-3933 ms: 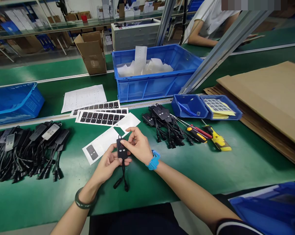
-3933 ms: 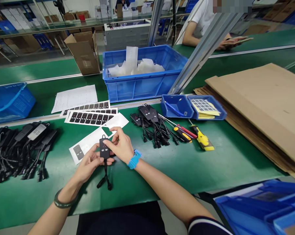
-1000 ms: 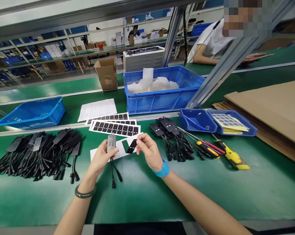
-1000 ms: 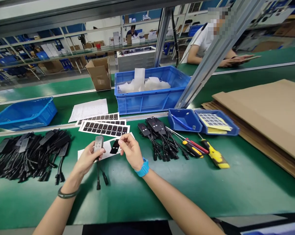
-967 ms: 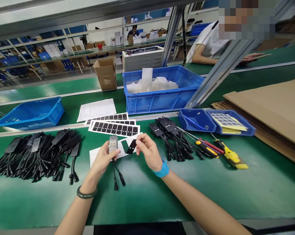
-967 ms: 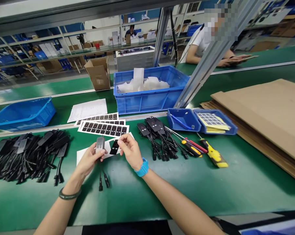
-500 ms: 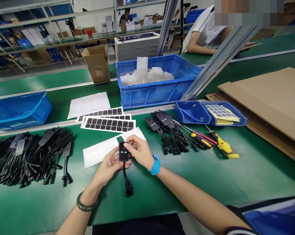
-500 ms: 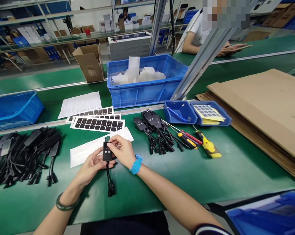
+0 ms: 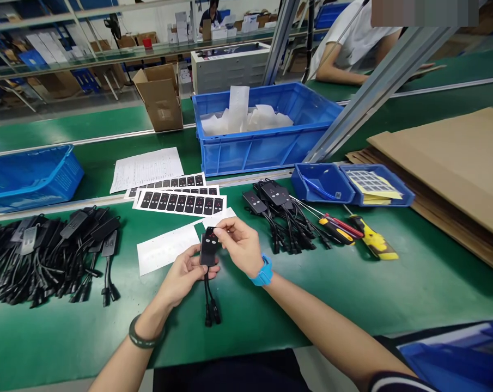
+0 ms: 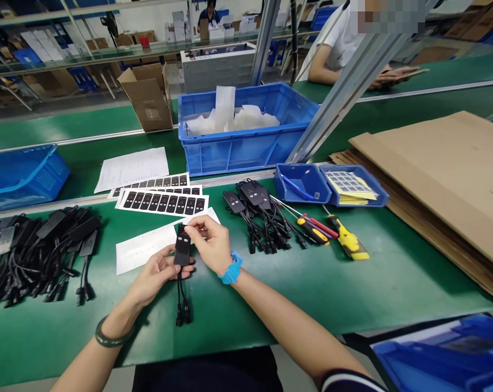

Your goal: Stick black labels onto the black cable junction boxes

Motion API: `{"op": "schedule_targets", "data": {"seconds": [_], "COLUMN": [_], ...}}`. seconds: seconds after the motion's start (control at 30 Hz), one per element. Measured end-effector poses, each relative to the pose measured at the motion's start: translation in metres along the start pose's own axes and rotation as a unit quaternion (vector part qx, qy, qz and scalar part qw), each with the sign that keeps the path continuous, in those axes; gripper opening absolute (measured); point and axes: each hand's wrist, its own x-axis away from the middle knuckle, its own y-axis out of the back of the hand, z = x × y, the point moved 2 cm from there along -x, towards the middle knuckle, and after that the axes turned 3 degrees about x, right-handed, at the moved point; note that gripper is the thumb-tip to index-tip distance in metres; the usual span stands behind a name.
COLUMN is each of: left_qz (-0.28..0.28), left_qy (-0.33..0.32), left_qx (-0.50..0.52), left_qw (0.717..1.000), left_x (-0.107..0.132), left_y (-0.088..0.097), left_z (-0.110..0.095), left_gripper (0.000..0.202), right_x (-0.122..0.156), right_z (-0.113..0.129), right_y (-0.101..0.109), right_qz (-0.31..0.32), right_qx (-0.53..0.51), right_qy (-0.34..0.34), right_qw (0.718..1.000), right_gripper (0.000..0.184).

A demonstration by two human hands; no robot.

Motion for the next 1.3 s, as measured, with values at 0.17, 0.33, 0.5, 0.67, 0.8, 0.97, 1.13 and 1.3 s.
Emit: {"op": "schedule_targets", "data": {"seconds": [0.17,0.33,0.5,0.67,0.8,0.97,1.13,1.3], "left_qz": [-0.008,-0.003,0.007,0.003,-0.003,-0.003,0.004,0.001], "left_qy": [-0.020,-0.025,-0.028,-0.031,-0.038,-0.045,-0.052,-0.057], "left_qx": [0.016,0.020,0.022,0.018,0.000,-0.024,-0.039,-0.011], "left_qw": [1.000,0.999,0.999,0.999,0.999,0.999,0.998,0.998], "left_x": [0.002,0.004,0.004,0.004,0.004,0.005,0.007,0.007], "left_y": [-0.005,-0.007,-0.007,-0.007,-0.008,-0.012,-0.013,-0.011], "left_z": [-0.004,-0.007,-0.007,-0.005,-0.004,-0.006,-0.006,-0.007], "left_gripper": [0.056,0.057,0.056,0.053,0.054,0.056,0.055,0.047], "right_x": [-0.004,-0.001,0.001,0.001,0.002,0.002,0.003,0.002], "right_z": [0.004,-0.008,-0.010,-0.010,-0.012,-0.013,-0.014,-0.012], "right_y": [0.000,-0.006,-0.007,-0.008,-0.009,-0.009,-0.008,-0.005], "right_qz": [0.043,0.067,0.075,0.067,0.057,0.051,0.043,0.034], "right_qx": [0.003,-0.003,-0.014,-0.008,0.004,0.006,0.028,0.102], "right_qy": [-0.029,-0.071,-0.089,-0.096,-0.100,-0.098,-0.083,-0.035], "right_qw": [0.999,0.995,0.993,0.993,0.993,0.994,0.995,0.994], "right_gripper": [0.014,0.017,0.020,0.019,0.018,0.020,0.020,0.030]}}
